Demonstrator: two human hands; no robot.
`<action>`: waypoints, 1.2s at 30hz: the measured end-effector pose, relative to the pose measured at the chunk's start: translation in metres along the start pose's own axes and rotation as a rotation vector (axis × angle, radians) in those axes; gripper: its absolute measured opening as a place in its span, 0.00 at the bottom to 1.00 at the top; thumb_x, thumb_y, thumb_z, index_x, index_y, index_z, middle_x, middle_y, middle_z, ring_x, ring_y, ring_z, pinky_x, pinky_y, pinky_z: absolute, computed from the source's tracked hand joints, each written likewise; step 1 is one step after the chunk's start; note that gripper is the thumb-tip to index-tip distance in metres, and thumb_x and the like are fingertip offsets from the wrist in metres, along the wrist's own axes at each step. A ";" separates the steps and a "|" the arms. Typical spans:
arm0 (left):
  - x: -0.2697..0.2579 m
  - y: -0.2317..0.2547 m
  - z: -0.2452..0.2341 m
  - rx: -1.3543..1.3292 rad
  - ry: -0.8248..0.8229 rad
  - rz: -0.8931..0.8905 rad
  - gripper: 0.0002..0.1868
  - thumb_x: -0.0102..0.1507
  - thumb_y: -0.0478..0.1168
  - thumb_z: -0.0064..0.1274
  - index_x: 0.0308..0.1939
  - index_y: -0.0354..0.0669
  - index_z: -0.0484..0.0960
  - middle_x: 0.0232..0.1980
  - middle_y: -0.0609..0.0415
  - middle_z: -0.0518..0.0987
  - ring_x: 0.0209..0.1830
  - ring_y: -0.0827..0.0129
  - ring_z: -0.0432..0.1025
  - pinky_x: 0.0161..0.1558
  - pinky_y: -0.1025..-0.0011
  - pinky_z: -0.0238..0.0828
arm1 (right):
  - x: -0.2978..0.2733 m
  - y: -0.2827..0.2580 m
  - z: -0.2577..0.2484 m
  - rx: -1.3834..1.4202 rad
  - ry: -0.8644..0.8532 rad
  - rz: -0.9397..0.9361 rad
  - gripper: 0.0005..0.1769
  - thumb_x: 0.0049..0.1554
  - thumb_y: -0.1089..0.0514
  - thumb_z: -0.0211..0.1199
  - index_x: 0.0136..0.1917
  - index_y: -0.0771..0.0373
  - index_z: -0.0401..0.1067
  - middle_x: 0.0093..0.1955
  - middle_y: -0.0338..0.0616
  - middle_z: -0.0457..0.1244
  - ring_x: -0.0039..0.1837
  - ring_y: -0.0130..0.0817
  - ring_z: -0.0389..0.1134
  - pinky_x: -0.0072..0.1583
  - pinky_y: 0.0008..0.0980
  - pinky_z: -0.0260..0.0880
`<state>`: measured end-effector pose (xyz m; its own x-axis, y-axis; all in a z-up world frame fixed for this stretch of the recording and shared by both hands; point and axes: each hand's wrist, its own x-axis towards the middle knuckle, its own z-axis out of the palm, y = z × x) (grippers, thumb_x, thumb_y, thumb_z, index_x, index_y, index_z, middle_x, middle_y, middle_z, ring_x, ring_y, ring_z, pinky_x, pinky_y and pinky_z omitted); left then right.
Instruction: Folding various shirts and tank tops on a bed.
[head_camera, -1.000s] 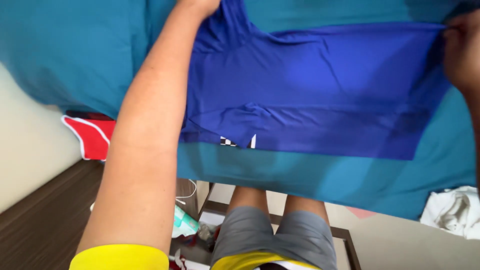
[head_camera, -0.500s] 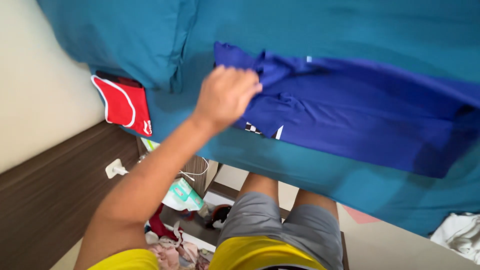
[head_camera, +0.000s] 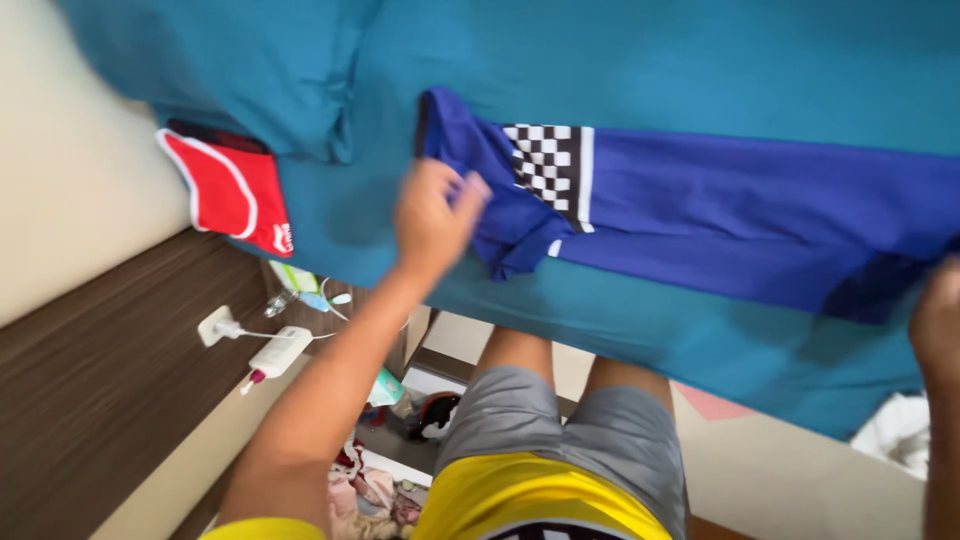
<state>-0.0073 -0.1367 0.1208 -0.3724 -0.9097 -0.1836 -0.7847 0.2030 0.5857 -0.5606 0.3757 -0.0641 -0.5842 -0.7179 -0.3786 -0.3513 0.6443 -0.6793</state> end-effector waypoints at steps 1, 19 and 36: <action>0.018 -0.014 0.007 -0.021 -0.015 0.010 0.19 0.65 0.53 0.62 0.37 0.41 0.76 0.35 0.49 0.76 0.36 0.55 0.74 0.41 0.58 0.71 | 0.033 -0.047 0.004 -0.006 0.019 0.035 0.18 0.77 0.53 0.44 0.59 0.71 0.67 0.53 0.44 0.63 0.55 0.30 0.63 0.59 0.36 0.62; 0.117 -0.131 0.036 -0.508 -0.033 -0.810 0.11 0.67 0.45 0.61 0.33 0.45 0.80 0.29 0.61 0.78 0.22 0.78 0.67 0.21 0.76 0.57 | 0.098 -0.155 0.001 0.175 0.237 0.228 0.14 0.70 0.61 0.73 0.46 0.65 0.70 0.45 0.34 0.65 0.45 0.21 0.61 0.48 0.27 0.63; -0.027 -0.014 0.047 0.572 -0.522 0.479 0.15 0.56 0.39 0.60 0.45 0.43 0.77 0.49 0.49 0.73 0.50 0.54 0.68 0.46 0.59 0.69 | 0.044 -0.211 -0.018 -0.863 0.000 -0.324 0.14 0.54 0.66 0.61 0.54 0.59 0.69 0.59 0.47 0.60 0.59 0.45 0.61 0.60 0.39 0.63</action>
